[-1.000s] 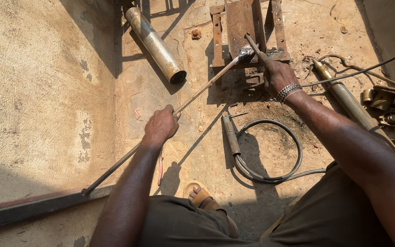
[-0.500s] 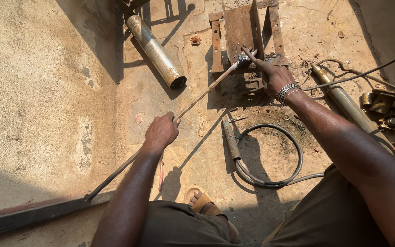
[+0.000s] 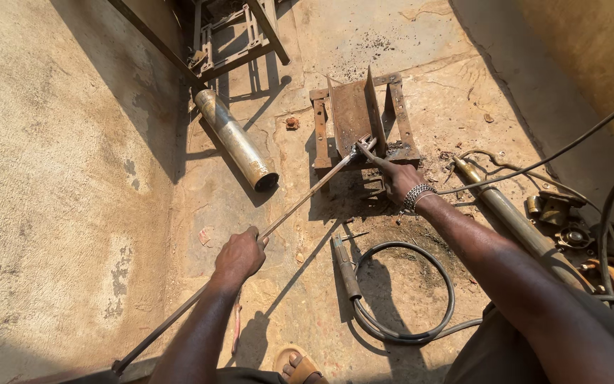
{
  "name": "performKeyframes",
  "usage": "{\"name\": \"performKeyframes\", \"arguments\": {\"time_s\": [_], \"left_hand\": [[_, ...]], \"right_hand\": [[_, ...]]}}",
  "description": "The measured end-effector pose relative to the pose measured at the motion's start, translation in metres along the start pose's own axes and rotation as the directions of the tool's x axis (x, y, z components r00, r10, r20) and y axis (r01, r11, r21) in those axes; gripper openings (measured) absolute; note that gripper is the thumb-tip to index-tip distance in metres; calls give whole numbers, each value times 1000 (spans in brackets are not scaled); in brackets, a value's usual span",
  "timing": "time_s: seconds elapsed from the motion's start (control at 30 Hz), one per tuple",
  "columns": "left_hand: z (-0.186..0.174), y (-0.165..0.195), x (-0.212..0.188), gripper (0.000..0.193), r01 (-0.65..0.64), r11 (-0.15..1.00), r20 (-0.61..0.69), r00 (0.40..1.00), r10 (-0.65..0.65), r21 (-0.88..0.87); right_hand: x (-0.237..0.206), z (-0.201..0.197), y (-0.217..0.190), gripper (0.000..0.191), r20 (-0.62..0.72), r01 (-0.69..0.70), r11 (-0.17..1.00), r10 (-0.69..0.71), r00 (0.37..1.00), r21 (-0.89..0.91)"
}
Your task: The person uses a welding torch and filler rod to weld a metal frame assembly on the ground. They repeatedly strike an arc, deposit weld beads along a joint, and pause to inspect the work. The person also uses a chipping hammer to remove slag from the welds.
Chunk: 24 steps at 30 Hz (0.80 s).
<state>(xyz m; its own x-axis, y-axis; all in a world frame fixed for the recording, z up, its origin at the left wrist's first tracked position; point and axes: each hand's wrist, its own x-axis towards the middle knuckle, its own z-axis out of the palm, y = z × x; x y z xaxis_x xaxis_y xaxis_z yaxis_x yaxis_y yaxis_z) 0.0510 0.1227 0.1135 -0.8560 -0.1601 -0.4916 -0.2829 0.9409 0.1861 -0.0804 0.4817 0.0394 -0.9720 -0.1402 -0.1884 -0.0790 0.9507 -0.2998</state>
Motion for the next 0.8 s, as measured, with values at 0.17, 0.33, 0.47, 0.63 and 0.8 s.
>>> {"name": "performKeyframes", "arguments": {"time_s": [0.17,0.33,0.47,0.63,0.8], "left_hand": [[1,-1,4,42,-21,1000,-33,999,21,2],[7,-5,6,41,-48,999,-57,997,47,-4],[8,-7,4,40,-27,1000,-60,998,26,-13],[6,-3,0,40,-25,1000,-47,999,25,3],[5,-4,0,36,-80,997,-70,994,80,-2]], "right_hand": [[-9,-2,1,63,-397,249,964,-192,897,97],[-3,0,4,56,-274,105,992,-81,958,74],[0,9,9,80,-153,171,983,-179,972,-61],[-6,17,21,58,-295,177,983,-156,943,48],[-6,17,26,47,-246,171,985,-163,955,13]]}}
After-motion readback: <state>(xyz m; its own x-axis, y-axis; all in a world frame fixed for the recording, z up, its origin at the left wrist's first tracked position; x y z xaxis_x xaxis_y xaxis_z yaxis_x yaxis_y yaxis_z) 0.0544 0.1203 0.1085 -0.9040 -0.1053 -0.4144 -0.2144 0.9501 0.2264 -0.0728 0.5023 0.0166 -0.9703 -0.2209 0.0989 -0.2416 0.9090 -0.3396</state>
